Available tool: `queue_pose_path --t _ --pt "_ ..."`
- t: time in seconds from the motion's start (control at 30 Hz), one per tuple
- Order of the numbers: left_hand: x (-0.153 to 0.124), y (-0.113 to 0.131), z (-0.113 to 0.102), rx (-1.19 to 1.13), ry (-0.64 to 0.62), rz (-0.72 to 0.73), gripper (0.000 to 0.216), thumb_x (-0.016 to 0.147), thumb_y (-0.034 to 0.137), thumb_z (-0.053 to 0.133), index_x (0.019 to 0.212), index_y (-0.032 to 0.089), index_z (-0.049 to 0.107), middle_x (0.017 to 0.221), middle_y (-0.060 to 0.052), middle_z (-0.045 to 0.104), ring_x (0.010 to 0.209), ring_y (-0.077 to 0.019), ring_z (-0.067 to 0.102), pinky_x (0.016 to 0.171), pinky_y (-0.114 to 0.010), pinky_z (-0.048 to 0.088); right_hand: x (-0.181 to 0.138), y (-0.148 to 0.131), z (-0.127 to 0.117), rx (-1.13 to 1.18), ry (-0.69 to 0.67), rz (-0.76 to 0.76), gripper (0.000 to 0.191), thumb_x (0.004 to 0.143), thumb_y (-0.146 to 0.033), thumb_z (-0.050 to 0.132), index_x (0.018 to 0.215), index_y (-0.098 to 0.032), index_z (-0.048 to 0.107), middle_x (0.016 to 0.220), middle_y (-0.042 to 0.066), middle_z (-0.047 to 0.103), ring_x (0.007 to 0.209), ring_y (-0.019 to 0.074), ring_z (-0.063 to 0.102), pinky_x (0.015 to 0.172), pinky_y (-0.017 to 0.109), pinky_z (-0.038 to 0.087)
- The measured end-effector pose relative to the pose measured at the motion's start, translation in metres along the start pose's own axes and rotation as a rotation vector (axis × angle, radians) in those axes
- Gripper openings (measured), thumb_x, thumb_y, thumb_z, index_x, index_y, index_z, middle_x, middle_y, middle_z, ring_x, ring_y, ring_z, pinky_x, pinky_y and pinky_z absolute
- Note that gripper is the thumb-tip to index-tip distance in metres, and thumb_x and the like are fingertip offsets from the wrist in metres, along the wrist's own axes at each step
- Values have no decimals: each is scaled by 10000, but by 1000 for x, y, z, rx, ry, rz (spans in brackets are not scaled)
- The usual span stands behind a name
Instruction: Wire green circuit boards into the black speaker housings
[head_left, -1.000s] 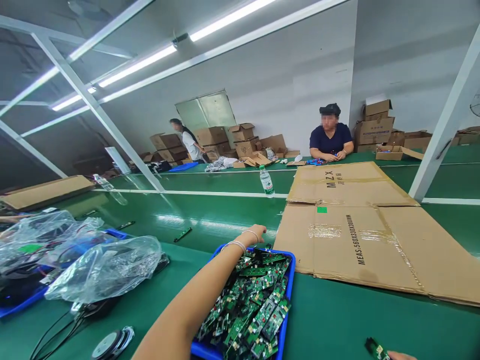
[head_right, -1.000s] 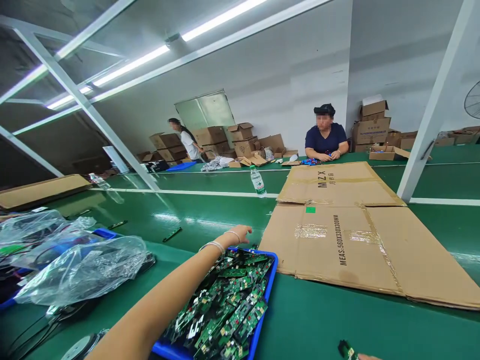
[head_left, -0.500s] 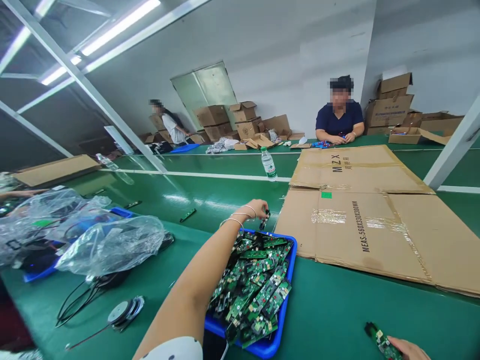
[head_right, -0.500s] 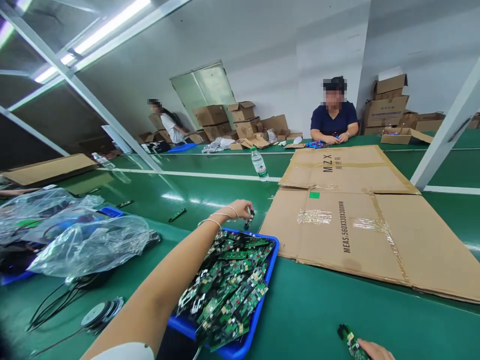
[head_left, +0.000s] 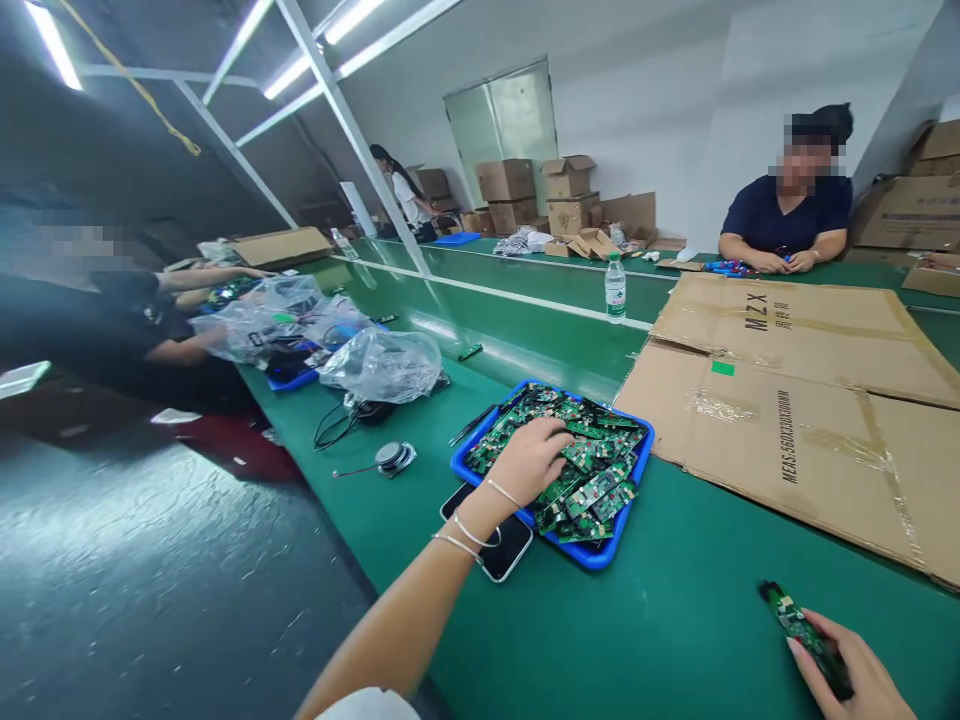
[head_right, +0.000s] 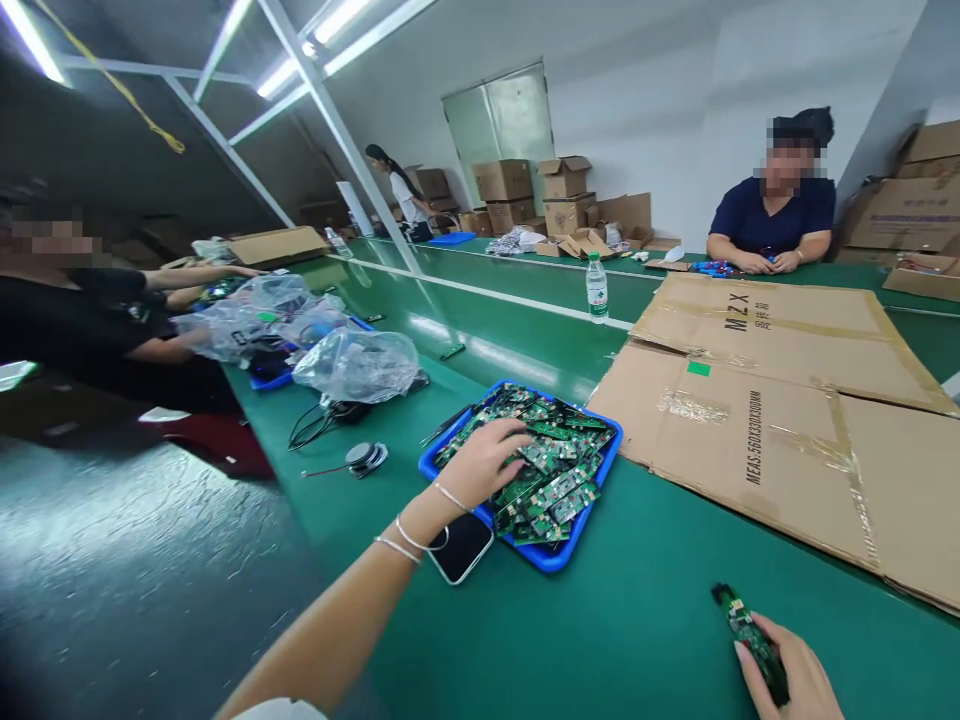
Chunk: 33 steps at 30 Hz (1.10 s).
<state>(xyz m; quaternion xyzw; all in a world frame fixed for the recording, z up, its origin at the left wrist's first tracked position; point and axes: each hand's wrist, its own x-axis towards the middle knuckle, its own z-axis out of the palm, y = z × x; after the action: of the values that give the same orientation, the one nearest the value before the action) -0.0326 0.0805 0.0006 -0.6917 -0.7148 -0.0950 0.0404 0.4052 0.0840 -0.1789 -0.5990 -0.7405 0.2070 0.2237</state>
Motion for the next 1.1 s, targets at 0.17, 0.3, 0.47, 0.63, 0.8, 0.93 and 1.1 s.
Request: queue_pose_path --t 0.17,0.3,0.47,0.63,0.8,0.93,1.1 --pt "-76 -28 44 50 203 -597 373 883 114 216 1141 78 484 1028 -185 583 1000 -277 554 879 -482 405 2 2 -2 -5 -35 38 501 758 -612 478 1035 -211 596 1058 77 614 911 265 604 637 339 518" --pt "-114 -22 81 16 124 -744 387 870 210 395 1222 58 450 1211 -193 544 1175 -284 468 941 -403 406 3 -3 -7 9 -37 69 529 751 -645 442 1025 -216 589 1065 73 607 939 276 584 670 363 497" --pt "-131 -10 86 -5 70 -863 529 893 364 365 1321 54 358 1277 -199 501 1259 -297 362 982 -450 362 5 -13 -14 11 -26 74 532 748 -638 424 1035 -215 571 1070 75 599 951 283 568 689 377 476" --pt "-103 -16 85 1 83 -1033 634 812 405 471 1353 110 321 1354 -215 385 1257 -382 300 921 -598 344 8 -15 -14 -14 -55 82 535 746 -633 410 1040 -213 565 1058 81 597 930 284 572 652 370 473" --pt "-79 -28 90 -60 65 -1036 595 795 219 425 1368 137 285 1394 -182 357 1292 -361 246 921 -694 246 9 -17 -13 -5 -10 28 513 775 -600 395 1055 -202 557 1080 83 587 953 279 564 679 365 475" --pt "-94 -33 86 -110 28 -860 693 753 200 469 1393 146 211 1393 -146 386 1315 -291 243 990 -628 226 7 -22 -13 -4 2 23 505 789 -594 374 1052 -203 554 1076 81 583 937 266 564 686 361 474" --pt "-104 -34 84 -95 30 -810 664 756 213 451 1379 157 228 1365 -148 427 1305 -276 282 983 -587 272 8 -25 -13 -13 30 7 513 780 -594 355 1047 -202 550 1055 74 581 934 255 553 718 369 467"
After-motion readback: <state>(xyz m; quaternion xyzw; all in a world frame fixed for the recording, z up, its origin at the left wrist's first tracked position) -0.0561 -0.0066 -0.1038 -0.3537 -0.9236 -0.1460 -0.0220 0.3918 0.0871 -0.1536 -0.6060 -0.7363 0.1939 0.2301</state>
